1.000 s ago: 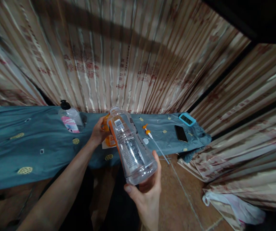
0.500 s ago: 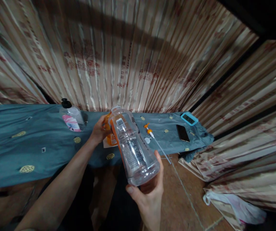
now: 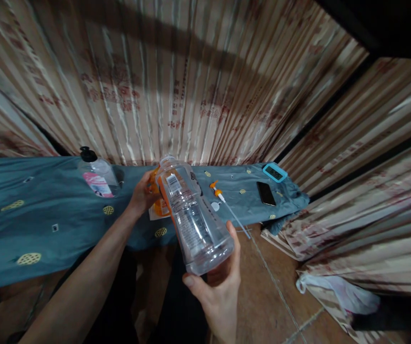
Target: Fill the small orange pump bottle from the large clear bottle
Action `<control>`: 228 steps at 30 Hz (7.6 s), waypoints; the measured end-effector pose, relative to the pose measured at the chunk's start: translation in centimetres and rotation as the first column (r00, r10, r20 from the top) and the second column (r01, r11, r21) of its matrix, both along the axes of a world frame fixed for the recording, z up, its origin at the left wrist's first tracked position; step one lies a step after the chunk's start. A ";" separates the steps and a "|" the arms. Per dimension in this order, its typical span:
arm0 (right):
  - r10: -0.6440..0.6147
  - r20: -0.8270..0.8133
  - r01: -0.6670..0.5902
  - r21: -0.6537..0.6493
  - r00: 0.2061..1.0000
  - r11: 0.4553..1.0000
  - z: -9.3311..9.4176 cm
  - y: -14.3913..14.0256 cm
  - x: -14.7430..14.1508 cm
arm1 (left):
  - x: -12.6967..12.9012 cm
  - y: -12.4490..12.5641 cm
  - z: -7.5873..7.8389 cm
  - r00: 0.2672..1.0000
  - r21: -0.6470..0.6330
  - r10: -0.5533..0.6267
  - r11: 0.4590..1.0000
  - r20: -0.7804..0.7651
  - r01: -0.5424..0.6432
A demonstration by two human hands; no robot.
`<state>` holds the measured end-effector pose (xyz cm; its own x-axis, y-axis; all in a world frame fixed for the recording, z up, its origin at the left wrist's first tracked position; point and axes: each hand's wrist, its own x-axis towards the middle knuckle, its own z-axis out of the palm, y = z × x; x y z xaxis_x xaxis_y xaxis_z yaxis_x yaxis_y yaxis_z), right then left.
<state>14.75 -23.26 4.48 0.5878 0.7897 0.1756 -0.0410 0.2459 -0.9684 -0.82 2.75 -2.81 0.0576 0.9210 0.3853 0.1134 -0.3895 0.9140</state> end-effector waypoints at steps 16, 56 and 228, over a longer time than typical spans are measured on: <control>-0.028 0.019 0.028 -0.010 0.999 1.000 -0.4 0.0 0.0 | 0.0 -0.2 0.4 1.000 0.002 0.001 1.000 -0.004 -0.001; 0.040 0.225 -0.042 0.004 0.973 0.999 -1.1 -0.8 1.2 | 0.2 -0.4 0.5 0.997 0.090 0.004 0.996 -0.079 0.003; 0.049 0.160 -0.047 -0.017 0.986 0.999 -1.3 -0.6 1.3 | 0.3 -0.6 0.6 0.992 0.110 0.048 0.993 -0.120 -0.035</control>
